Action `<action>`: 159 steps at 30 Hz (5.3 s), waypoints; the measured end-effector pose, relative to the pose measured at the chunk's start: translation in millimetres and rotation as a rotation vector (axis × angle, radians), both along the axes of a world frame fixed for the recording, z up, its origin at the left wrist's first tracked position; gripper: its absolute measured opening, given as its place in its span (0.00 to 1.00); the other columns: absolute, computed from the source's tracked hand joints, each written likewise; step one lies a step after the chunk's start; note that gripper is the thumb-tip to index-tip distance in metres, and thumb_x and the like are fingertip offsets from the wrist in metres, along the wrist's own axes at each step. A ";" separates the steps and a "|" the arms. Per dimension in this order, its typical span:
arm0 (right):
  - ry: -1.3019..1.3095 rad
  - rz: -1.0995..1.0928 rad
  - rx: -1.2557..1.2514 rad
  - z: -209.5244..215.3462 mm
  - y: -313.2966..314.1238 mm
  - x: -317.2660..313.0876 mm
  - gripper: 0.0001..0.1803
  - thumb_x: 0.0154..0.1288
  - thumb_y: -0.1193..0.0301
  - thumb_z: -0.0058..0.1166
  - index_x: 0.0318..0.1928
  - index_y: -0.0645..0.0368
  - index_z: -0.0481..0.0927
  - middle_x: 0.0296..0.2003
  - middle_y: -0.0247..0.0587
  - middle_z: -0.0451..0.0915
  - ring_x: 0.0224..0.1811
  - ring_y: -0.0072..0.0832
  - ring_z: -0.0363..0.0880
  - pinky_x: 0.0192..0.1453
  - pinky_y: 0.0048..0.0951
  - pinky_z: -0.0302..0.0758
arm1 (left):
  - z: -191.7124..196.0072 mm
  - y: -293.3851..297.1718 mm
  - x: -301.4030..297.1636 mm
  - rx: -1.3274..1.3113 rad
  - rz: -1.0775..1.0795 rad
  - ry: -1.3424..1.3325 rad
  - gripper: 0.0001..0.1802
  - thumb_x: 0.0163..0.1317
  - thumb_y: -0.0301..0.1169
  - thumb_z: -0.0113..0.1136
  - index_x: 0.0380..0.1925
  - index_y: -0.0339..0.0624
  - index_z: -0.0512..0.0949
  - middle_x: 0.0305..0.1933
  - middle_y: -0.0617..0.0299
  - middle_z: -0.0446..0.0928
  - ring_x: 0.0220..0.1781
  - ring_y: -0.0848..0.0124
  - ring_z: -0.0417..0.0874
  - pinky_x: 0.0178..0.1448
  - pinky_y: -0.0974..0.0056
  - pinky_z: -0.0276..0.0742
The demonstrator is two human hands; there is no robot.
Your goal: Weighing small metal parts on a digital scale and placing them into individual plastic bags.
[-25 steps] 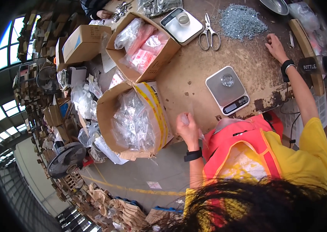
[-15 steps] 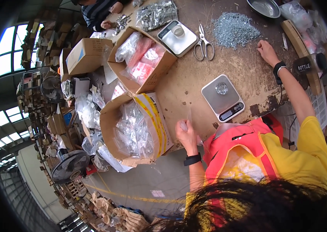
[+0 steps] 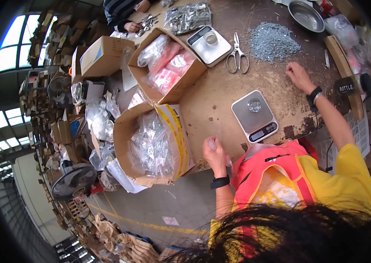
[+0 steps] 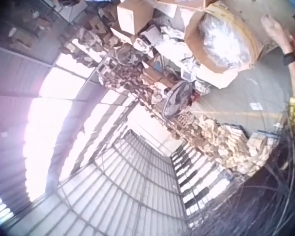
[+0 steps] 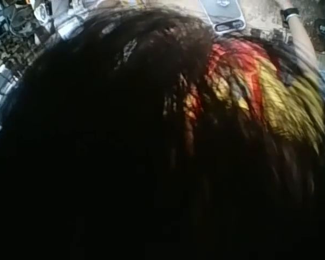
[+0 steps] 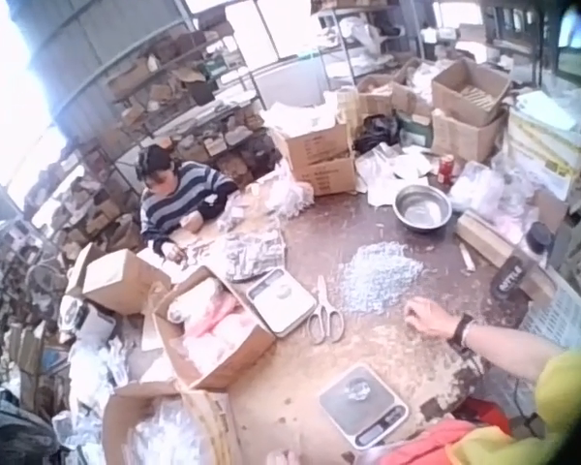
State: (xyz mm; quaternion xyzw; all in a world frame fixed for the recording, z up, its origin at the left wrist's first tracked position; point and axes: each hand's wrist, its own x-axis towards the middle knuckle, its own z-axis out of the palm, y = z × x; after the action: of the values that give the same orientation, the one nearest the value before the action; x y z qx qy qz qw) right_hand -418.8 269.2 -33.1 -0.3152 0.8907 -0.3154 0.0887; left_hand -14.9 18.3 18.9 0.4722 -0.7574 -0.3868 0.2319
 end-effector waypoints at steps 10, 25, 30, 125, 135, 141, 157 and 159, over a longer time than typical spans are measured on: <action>-0.036 0.354 -0.210 80.3 -83.9 145.2 0.28 0.53 0.68 0.73 0.53 0.61 0.75 0.50 0.46 0.76 0.56 0.46 0.74 0.62 0.45 0.72 | 0.5 0.1 -6.9 0.030 -0.005 0.004 0.07 0.65 0.28 0.66 0.36 0.37 0.78 0.29 0.59 0.79 0.31 0.71 0.78 0.41 0.62 0.78; 0.056 0.309 -0.180 61.8 -70.8 173.5 0.41 0.49 0.64 0.75 0.63 0.59 0.72 0.59 0.50 0.73 0.66 0.49 0.68 0.74 0.49 0.62 | 10.2 -11.1 8.0 0.034 0.017 -0.059 0.10 0.65 0.31 0.66 0.38 0.35 0.78 0.36 0.46 0.80 0.38 0.50 0.83 0.45 0.53 0.79; 0.043 0.214 -0.124 71.9 -37.0 151.9 0.42 0.53 0.64 0.73 0.67 0.61 0.69 0.61 0.51 0.72 0.67 0.50 0.67 0.76 0.50 0.60 | 12.9 -13.1 1.2 0.003 0.036 -0.025 0.09 0.65 0.31 0.66 0.35 0.36 0.78 0.29 0.55 0.80 0.30 0.66 0.80 0.40 0.59 0.79; 0.152 0.666 -0.208 83.2 -92.9 168.1 0.32 0.49 0.67 0.74 0.57 0.51 0.77 0.59 0.46 0.74 0.68 0.49 0.70 0.71 0.49 0.65 | -9.7 -16.3 7.4 0.620 -0.160 0.366 0.03 0.67 0.21 0.55 0.33 0.41 0.74 0.45 0.59 0.87 0.27 0.84 0.67 0.31 0.74 0.64; -0.057 0.857 -0.227 74.1 -152.6 219.7 0.09 0.62 0.76 0.64 0.42 0.57 0.80 0.43 0.44 0.79 0.44 0.44 0.80 0.47 0.39 0.78 | -15.5 -20.2 2.8 0.492 -0.245 0.424 0.08 0.70 0.28 0.66 0.46 0.38 0.83 0.44 0.67 0.84 0.42 0.80 0.79 0.48 0.71 0.76; -0.250 0.722 -0.270 66.6 -149.3 219.2 0.08 0.64 0.78 0.62 0.42 0.62 0.77 0.37 0.46 0.78 0.40 0.42 0.81 0.45 0.37 0.78 | -10.4 -13.5 10.5 0.611 -0.194 0.415 0.10 0.70 0.28 0.66 0.48 0.37 0.83 0.45 0.68 0.83 0.45 0.80 0.80 0.51 0.71 0.76; -0.527 0.591 -0.229 70.5 -148.7 223.3 0.12 0.63 0.76 0.59 0.44 0.63 0.72 0.34 0.43 0.78 0.38 0.36 0.81 0.44 0.35 0.79 | -23.4 -10.4 14.7 0.502 -0.291 0.245 0.08 0.73 0.30 0.62 0.44 0.37 0.80 0.38 0.67 0.82 0.39 0.78 0.79 0.46 0.69 0.76; -0.560 0.559 -0.211 70.5 -148.4 222.7 0.12 0.62 0.76 0.59 0.45 0.62 0.73 0.33 0.43 0.78 0.38 0.37 0.81 0.45 0.36 0.79 | -22.5 -12.6 15.3 0.438 -0.294 0.277 0.07 0.73 0.30 0.62 0.43 0.37 0.80 0.38 0.65 0.83 0.40 0.78 0.79 0.46 0.68 0.77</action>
State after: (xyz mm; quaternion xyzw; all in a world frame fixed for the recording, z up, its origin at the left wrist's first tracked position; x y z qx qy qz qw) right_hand -196.0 120.9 37.3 -0.4545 0.6749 -0.4424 0.3771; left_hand 0.4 5.7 -3.6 0.3389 -0.6774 -0.6311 0.1671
